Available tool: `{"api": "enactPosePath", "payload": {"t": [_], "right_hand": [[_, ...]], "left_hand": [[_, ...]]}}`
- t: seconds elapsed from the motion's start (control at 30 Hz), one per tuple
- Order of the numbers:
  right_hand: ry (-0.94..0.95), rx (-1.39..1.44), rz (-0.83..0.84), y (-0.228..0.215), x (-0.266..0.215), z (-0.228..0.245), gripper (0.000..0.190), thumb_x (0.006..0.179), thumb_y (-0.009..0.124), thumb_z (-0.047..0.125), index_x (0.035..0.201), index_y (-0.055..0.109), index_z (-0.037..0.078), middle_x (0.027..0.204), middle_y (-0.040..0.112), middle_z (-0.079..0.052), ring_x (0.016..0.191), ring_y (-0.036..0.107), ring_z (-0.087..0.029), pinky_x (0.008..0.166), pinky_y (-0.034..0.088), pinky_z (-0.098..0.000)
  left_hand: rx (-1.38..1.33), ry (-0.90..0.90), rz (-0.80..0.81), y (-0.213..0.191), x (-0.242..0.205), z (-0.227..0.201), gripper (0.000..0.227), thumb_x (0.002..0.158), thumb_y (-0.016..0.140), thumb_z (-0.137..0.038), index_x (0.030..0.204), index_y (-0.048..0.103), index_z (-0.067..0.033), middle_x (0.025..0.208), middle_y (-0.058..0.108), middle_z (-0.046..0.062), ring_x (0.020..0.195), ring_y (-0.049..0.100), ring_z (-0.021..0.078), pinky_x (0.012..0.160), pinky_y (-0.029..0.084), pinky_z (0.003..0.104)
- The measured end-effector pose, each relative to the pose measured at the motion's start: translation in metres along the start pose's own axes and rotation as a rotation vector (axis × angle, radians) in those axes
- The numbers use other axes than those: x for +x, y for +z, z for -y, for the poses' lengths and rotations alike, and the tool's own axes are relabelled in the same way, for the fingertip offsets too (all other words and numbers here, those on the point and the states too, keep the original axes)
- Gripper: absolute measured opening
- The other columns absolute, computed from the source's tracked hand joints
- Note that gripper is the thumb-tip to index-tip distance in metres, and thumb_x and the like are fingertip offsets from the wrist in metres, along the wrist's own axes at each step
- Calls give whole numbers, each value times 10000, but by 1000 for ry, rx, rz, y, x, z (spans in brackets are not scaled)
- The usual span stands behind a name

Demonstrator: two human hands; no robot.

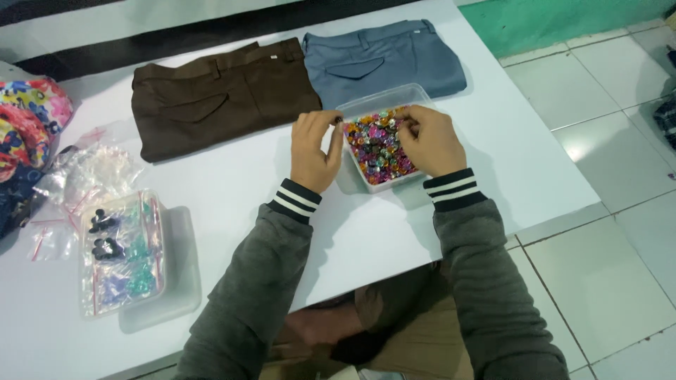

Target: Sorting and arranging small colorful decorative buttons and beads on a work table

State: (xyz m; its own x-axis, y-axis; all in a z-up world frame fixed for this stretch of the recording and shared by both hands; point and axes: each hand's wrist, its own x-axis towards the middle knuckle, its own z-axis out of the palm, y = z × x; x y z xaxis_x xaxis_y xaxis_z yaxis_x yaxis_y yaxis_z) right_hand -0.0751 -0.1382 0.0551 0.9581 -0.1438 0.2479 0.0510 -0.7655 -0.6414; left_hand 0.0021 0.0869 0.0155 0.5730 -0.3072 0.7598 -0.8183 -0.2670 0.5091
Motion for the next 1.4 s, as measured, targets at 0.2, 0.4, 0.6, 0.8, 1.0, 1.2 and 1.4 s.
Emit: {"api": "enactPosePath", "payload": {"t": [0.2,0.4,0.6,0.8,1.0,1.2,1.4], "right_hand": [[-59,-130,144,5,2,8,243,910,619,75,1075,778,-5,1039,744,-282,1007,692,-498,822,569,-547],[-139,-159,180,30,23,26,283,900,589,31,1121,765,8,1098,733,-271,1058,675,-504,893,559,-563],[-135,-276,257,40,29,52,349,863,632,45,1189,758,40,1043,703,-213,1020,689,-474,849,578,-574],[-59,-508,216,43,36,-2,248,877,691,78,1108,781,69,959,697,-150,932,725,-409,783,613,-539],[8,-518,149,27,33,-11,206,885,744,127,1063,778,28,954,627,-182,943,709,-428,769,601,-561],[-115,-303,52,19,28,5,185,897,753,165,976,751,-3,914,632,-225,927,687,-486,776,577,-567],[-119,-54,39,22,15,30,217,938,667,122,1076,743,-28,913,713,-266,887,715,-450,756,579,-485]], "left_hand": [[-9,126,-21,15,-16,-2,126,1020,608,-130,1115,690,-139,1019,698,25,1079,588,264,974,427,393],[-84,19,-52,18,-17,2,142,1030,611,-124,1134,705,-147,1063,724,-11,1122,585,237,1038,399,382],[-123,-47,-45,18,-20,6,163,1041,605,-133,1173,699,-143,1093,727,21,1075,620,255,1015,432,399],[-158,-91,-32,20,-20,4,142,1053,603,-175,1153,697,-140,1076,727,25,1017,655,264,969,460,396],[-226,-96,-77,20,-17,2,164,1024,643,-123,1166,720,-148,1026,730,28,994,671,253,947,475,374],[-195,-50,-133,20,-15,2,162,997,706,-138,1153,749,-141,993,734,45,993,671,271,959,482,383],[-155,-29,-194,17,-14,4,195,961,724,-95,1151,756,-124,979,737,54,983,672,262,943,494,370]]}}
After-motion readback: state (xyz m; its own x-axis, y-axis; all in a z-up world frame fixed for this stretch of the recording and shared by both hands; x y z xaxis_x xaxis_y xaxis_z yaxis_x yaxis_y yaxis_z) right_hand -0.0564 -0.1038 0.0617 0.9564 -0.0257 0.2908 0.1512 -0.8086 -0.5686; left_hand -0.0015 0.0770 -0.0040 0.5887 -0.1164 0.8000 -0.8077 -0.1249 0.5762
